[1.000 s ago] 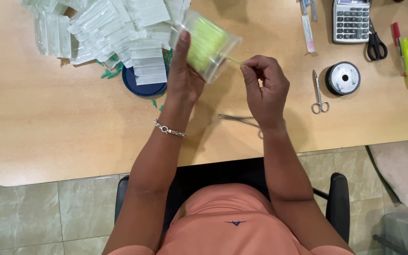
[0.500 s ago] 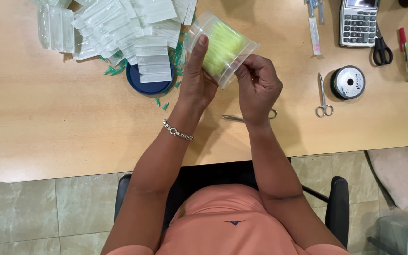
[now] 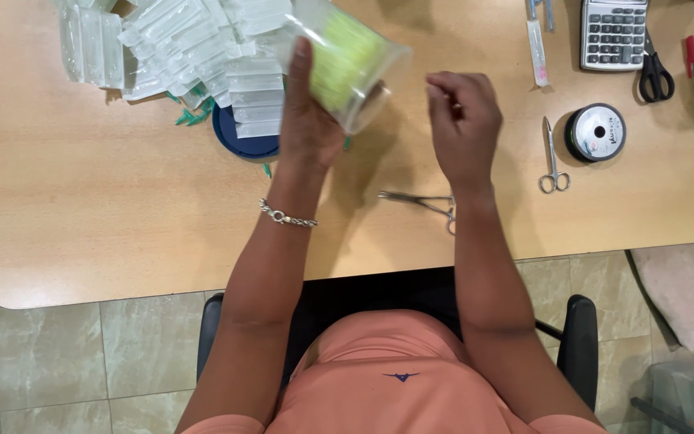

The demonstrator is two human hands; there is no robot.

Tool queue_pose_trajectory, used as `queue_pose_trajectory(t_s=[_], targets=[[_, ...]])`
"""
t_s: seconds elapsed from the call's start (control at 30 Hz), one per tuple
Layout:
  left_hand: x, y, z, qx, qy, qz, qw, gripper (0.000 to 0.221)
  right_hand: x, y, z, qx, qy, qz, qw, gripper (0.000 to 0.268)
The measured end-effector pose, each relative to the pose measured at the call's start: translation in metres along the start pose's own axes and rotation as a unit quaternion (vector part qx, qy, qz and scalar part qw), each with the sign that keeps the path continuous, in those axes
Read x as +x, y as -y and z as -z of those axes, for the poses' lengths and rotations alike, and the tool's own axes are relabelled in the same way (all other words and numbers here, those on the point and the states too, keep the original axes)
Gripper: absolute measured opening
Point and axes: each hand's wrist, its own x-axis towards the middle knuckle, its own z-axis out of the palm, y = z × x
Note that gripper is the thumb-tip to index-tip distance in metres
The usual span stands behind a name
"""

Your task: Assembling small plastic components by inserting a thin filament into tubes and trimming them with scissors.

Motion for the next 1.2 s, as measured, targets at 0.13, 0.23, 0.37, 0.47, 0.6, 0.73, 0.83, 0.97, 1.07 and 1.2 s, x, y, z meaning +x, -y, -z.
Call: queue_pose_trajectory(t_s=[0.13, 0.23, 0.37, 0.47, 0.6, 0.73, 0.83, 0.97, 1.07, 1.2], targets=[[-0.010, -0.021, -0.010, 0.009, -0.031, -0.031, 0.999, 0.110, 0.006, -0.034, -0.012, -0.028, 0.136, -0.013, 0.990, 0.018], [-0.005, -0.027, -0.002, 0.000, -0.003, -0.055, 0.998, 0.095, 0.004, -0.053, -0.030, -0.181, 0.192, 0.087, 0.961, 0.017], [-0.009, -0.033, -0.005, 0.001, -0.011, -0.073, 0.997, 0.088, 0.002, -0.054, -0.043, -0.208, 0.213, 0.138, 0.945, 0.015], [-0.008, -0.032, -0.004, -0.006, -0.001, -0.070, 0.997, 0.090, 0.000, -0.056, -0.043, -0.243, 0.225, 0.110, 0.937, 0.010], [0.004, -0.025, 0.008, -0.014, 0.045, -0.058, 0.997, 0.092, -0.005, -0.050, -0.031, -0.253, 0.253, 0.062, 0.932, 0.001], [-0.001, -0.018, 0.000, -0.024, 0.025, -0.059, 0.998, 0.098, 0.001, -0.007, -0.008, -0.122, 0.225, -0.066, 0.964, 0.017], [-0.009, -0.013, -0.009, -0.039, -0.028, -0.045, 0.998, 0.107, -0.006, 0.029, -0.004, 0.079, 0.066, -0.034, 0.994, 0.006], [-0.008, -0.002, -0.008, 0.011, 0.003, -0.036, 0.999, 0.108, -0.007, 0.042, -0.019, 0.178, -0.019, -0.040, 0.983, 0.007], [-0.005, 0.007, 0.001, 0.000, 0.060, -0.058, 0.997, 0.088, -0.005, 0.044, -0.029, 0.199, -0.038, -0.062, 0.977, 0.008], [-0.002, 0.011, 0.006, 0.020, 0.106, -0.095, 0.990, 0.074, -0.004, 0.045, -0.038, 0.261, -0.060, -0.101, 0.958, 0.019]])
